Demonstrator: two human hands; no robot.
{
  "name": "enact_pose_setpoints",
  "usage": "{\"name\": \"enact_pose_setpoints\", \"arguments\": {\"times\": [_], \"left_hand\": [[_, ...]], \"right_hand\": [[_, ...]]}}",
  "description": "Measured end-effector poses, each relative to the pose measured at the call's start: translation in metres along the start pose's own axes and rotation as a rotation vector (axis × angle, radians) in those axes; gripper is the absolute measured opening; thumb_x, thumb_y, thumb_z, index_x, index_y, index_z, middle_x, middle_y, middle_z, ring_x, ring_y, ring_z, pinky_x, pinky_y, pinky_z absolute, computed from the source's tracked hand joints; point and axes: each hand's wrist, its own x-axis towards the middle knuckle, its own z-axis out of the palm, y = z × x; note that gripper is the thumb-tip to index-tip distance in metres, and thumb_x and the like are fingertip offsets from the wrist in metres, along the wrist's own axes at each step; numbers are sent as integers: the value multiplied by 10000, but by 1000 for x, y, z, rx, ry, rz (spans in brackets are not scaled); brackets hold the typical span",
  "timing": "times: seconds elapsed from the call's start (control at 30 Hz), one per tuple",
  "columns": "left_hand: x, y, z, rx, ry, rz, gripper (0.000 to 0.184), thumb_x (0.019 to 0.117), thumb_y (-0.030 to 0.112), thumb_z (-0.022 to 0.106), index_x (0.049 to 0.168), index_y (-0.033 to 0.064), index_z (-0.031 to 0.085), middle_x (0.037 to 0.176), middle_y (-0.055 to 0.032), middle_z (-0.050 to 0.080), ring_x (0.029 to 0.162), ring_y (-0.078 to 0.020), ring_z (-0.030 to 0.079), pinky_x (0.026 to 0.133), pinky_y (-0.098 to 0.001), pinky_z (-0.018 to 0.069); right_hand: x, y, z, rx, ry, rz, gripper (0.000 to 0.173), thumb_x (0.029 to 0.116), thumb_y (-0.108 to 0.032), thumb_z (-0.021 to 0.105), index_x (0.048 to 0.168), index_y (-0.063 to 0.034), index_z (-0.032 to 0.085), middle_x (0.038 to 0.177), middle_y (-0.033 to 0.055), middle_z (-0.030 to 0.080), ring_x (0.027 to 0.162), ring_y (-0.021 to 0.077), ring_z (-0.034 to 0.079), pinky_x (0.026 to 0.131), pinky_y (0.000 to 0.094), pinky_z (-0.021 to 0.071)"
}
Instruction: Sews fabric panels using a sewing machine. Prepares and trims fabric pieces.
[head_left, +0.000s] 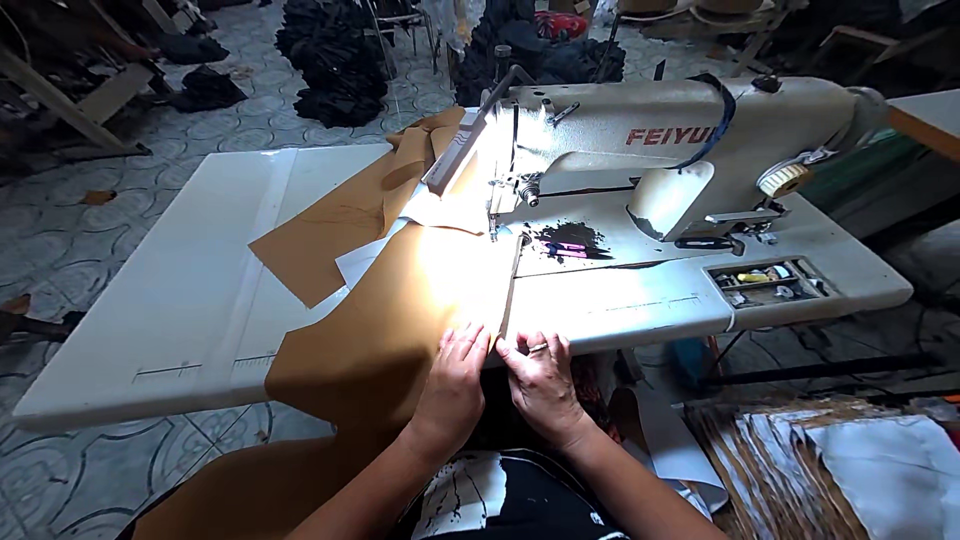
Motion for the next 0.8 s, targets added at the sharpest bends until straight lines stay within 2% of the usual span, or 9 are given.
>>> {"name": "enact_pose_setpoints", "arguments": {"times": [0.13, 0.33, 0.4, 0.47, 0.8], "left_hand": [[1, 3, -4, 152, -95, 34, 389, 861, -116, 548, 1204, -48, 717, 1270, -215, 701, 1218, -381, 668, 1050, -565, 502], [-1, -2, 4, 111, 13, 82, 279, 895, 3, 557, 1065, -13, 777, 1239, -174, 726, 1217, -384, 667, 1051, -550, 506], [-1, -3, 5, 92, 25, 100, 282, 903, 9, 551, 1063, -6, 783, 1168, -157, 755, 1154, -343, 708, 1028, -518, 533], [0, -2, 4, 74, 19, 98, 281, 900, 10, 556, 1066, -6, 783, 1129, -160, 763, 1106, -329, 731, 1003, -528, 546], [4, -1, 2, 94, 17, 87, 277, 889, 9, 564, 1042, 25, 794, 1109, -148, 769, 1076, -321, 740, 977, -546, 549]], "right_hand": [[-4, 5, -5, -18, -28, -12, 358, 921, -127, 572, 1164, -276, 789, 976, 99, 678, 982, 290, 621, 929, 474, 434], [-16, 8, -10, -24, -21, -41, 374, 951, -142, 548, 1195, -308, 777, 1022, 98, 675, 1030, 273, 603, 979, 453, 404], [-17, 9, -11, -23, -25, -35, 377, 956, -144, 545, 1203, -315, 773, 1026, 100, 667, 1034, 273, 600, 973, 454, 406], [-17, 10, -12, -14, -26, -33, 380, 956, -140, 546, 1204, -318, 772, 1023, 98, 666, 1034, 267, 601, 974, 454, 405], [-13, 11, -14, 34, -41, -16, 395, 937, -128, 552, 1197, -325, 774, 1004, 88, 662, 1038, 263, 597, 987, 460, 399]]}}
